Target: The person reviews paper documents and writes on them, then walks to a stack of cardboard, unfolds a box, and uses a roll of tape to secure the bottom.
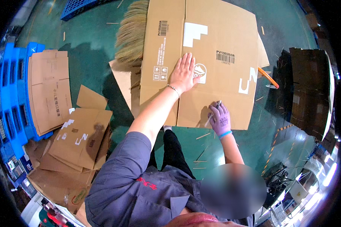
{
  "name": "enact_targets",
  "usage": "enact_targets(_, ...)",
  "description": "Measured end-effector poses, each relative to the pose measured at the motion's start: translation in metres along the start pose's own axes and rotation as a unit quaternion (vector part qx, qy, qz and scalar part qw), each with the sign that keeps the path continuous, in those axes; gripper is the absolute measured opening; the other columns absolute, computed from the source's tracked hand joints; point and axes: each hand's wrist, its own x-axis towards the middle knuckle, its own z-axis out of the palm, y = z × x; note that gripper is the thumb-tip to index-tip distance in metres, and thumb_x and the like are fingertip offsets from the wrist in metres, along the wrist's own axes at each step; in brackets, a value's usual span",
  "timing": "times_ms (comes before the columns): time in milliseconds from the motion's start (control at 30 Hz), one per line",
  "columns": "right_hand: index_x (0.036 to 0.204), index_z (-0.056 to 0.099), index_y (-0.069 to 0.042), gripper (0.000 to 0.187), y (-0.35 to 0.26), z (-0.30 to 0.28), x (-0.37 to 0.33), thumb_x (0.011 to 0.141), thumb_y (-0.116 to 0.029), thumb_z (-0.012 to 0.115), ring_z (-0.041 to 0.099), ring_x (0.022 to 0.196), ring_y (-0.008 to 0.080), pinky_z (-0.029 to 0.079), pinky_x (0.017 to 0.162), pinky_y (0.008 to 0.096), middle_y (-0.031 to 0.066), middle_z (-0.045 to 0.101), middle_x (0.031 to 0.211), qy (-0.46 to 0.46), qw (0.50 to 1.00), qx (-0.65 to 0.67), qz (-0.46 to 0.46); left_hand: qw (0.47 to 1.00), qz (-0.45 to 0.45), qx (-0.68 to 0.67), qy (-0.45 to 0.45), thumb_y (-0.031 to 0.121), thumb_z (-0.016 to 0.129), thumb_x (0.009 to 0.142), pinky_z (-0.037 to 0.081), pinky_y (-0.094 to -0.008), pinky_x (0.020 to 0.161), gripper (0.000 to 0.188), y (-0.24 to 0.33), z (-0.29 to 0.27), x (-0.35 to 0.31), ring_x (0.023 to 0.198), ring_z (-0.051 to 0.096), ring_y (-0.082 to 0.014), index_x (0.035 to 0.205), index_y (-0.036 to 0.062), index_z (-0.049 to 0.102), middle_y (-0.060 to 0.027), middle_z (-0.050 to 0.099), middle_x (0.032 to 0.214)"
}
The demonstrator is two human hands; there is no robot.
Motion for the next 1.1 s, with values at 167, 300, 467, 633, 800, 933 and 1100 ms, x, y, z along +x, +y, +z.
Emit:
enact_targets(167,0.130,0.059,-0.016,0.054,-0.015,-0.013,0.017,0.077,-0.009,0.069,0.050,0.128,0.0385,0.041,0.107,0.0496,0.0155,0.058,0.134,0.004,1.000,-0.008,0.001,0.993,0.057,-0.104,-0.026,0.047,0.051,0.100,0.013,-0.0423,0.126,0.076,-0.035,-0.025,-0.014,0.154,0.014,-0.0310,0.154,-0.0011,0.027,-0.0190,0.016,0.165)
enact_targets(300,0.130,0.059,-0.016,0.052,-0.023,-0.013,0.027,0.079,-0.010,0.068,0.050,0.128,0.0378,0.042,0.106,0.0490,0.0149,0.058,0.133,0.020,1.000,-0.017,0.011,0.992,0.054,-0.107,-0.024,0.035,0.058,0.098,0.017,-0.0402,0.125,0.070,-0.054,-0.037,-0.086,0.152,0.019,-0.0296,0.153,-0.0003,0.032,-0.0173,0.020,0.164)
enact_targets(467,0.131,0.058,-0.016,0.049,-0.047,-0.011,0.113,0.082,-0.014,0.067,0.050,0.129,0.0363,0.042,0.106,0.0488,0.0135,0.058,0.135,0.043,0.995,-0.049,-0.082,0.997,0.021,-0.068,-0.005,0.033,0.060,0.096,0.020,-0.0440,0.124,0.068,-0.050,-0.036,-0.129,0.151,0.021,-0.0294,0.152,0.0042,0.034,-0.0166,0.023,0.163)
enact_targets(633,0.135,0.055,-0.019,0.048,-0.051,0.010,0.215,0.088,-0.019,0.064,0.046,0.136,0.0327,0.039,0.112,0.0454,0.0135,0.055,0.141,0.019,0.985,-0.097,-0.143,0.999,0.011,-0.036,-0.019,0.040,0.064,0.092,0.019,-0.0522,0.122,0.073,-0.036,-0.031,-0.128,0.151,0.021,-0.0308,0.154,0.0143,0.035,-0.0142,0.025,0.162)
enact_targets(800,0.139,0.051,-0.022,0.048,-0.026,0.033,0.241,0.092,-0.023,0.062,0.042,0.140,0.0288,0.037,0.114,0.0432,0.0108,0.052,0.145,-0.109,0.970,-0.191,-0.106,1.000,0.004,-0.006,-0.011,0.042,0.064,0.092,0.023,-0.0546,0.120,0.073,-0.032,-0.013,-0.125,0.150,0.022,-0.0320,0.153,0.0127,0.037,-0.0163,0.027,0.161)
enact_targets(933,0.138,0.052,-0.023,0.048,-0.020,0.036,0.242,0.092,-0.022,0.062,0.042,0.141,0.0283,0.037,0.114,0.0422,0.0102,0.051,0.145,-0.127,0.961,-0.212,-0.126,0.999,0.027,0.014,-0.039,0.043,0.062,0.093,0.023,-0.0540,0.120,0.073,-0.033,-0.010,-0.122,0.150,0.024,-0.0310,0.152,0.0072,0.037,-0.0143,0.029,0.160)
enact_targets(1100,0.140,0.050,-0.022,0.049,-0.030,0.013,0.270,0.093,-0.020,0.060,0.042,0.141,0.0280,0.036,0.114,0.0410,0.0101,0.051,0.146,-0.140,0.964,-0.181,-0.132,0.996,0.041,0.051,-0.068,0.043,0.060,0.094,0.024,-0.0534,0.119,0.072,-0.032,-0.026,-0.114,0.148,0.027,-0.0289,0.150,0.0035,0.039,-0.0122,0.031,0.159)
